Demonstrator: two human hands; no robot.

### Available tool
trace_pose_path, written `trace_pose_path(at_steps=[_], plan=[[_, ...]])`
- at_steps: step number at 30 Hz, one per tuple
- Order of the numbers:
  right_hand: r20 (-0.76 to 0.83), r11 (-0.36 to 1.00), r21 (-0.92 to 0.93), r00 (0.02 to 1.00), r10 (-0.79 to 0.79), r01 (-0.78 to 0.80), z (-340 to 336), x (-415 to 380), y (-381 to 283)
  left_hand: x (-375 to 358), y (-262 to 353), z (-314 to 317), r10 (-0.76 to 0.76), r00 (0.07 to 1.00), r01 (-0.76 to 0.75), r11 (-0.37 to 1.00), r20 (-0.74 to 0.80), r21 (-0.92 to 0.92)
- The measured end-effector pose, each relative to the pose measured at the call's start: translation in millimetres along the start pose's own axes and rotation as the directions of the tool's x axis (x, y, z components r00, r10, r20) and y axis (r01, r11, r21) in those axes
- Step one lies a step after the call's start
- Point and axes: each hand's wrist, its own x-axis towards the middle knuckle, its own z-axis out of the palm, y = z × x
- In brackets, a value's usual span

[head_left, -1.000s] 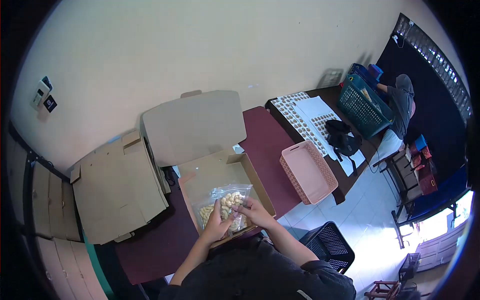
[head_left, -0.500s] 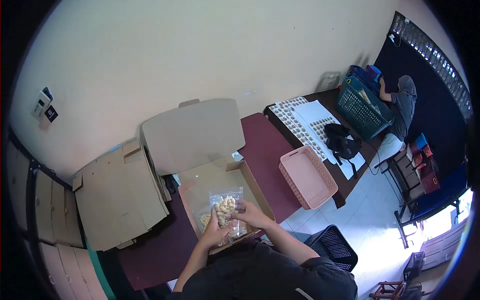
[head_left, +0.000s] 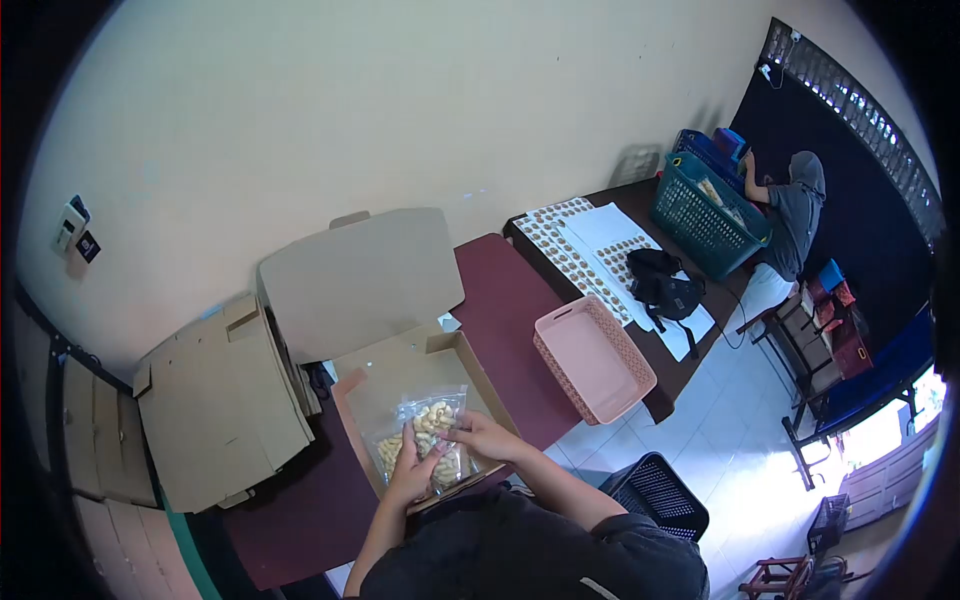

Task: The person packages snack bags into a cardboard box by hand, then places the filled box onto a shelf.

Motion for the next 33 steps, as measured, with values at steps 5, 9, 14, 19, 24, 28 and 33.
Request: trace_pose_path(at_steps=[5, 9, 14, 19, 24, 28, 33], plan=[[-0.001, 0.998, -0.06, 1.0, -0.027, 0.027, -19.4, -9.3, -4.5, 9.4, -6.2, 9.1, -0.03, 0.993, 0.023, 0.998, 0.113, 0.056], [0.0, 0.995, -0.095, 0.999, -0.032, 0.032, -27.4, -17.0, -23.3, 12.0, 20.0, 30.1, -0.118, 0.991, 0.115, 0.992, 0.057, 0.051], [-0.021, 0.992, -0.098, 0.996, -0.086, 0.084, -33.5, -15.6, -6.7, 14.0, 4.4, 34.0, -0.023, 1.0, 0.023, 1.0, -0.02, 0.016], [-0.015, 0.992, -0.111, 0.998, -0.055, 0.053, -36.9, -20.1, -13.6, 14.1, 16.3, 46.1, -0.229, 0.967, 0.236, 0.971, -0.114, 0.047], [0.042, 0.997, 0.029, 0.997, -0.07, 0.069, -46.6, -9.8, 4.8, 15.9, 12.5, 46.3, -0.097, 0.993, 0.101, 0.993, -0.067, 0.062], [0.093, 0.998, 0.035, 0.994, -0.062, 0.059, -46.7, -13.0, -8.7, 16.1, 15.8, 48.2, -0.038, 0.999, 0.037, 0.999, -0.029, -0.033], [0.114, 0.996, 0.071, 0.992, -0.055, 0.048, -50.4, -6.2, -7.3, 19.5, 5.3, 43.6, -0.085, 0.995, 0.08, 0.99, -0.046, -0.118]])
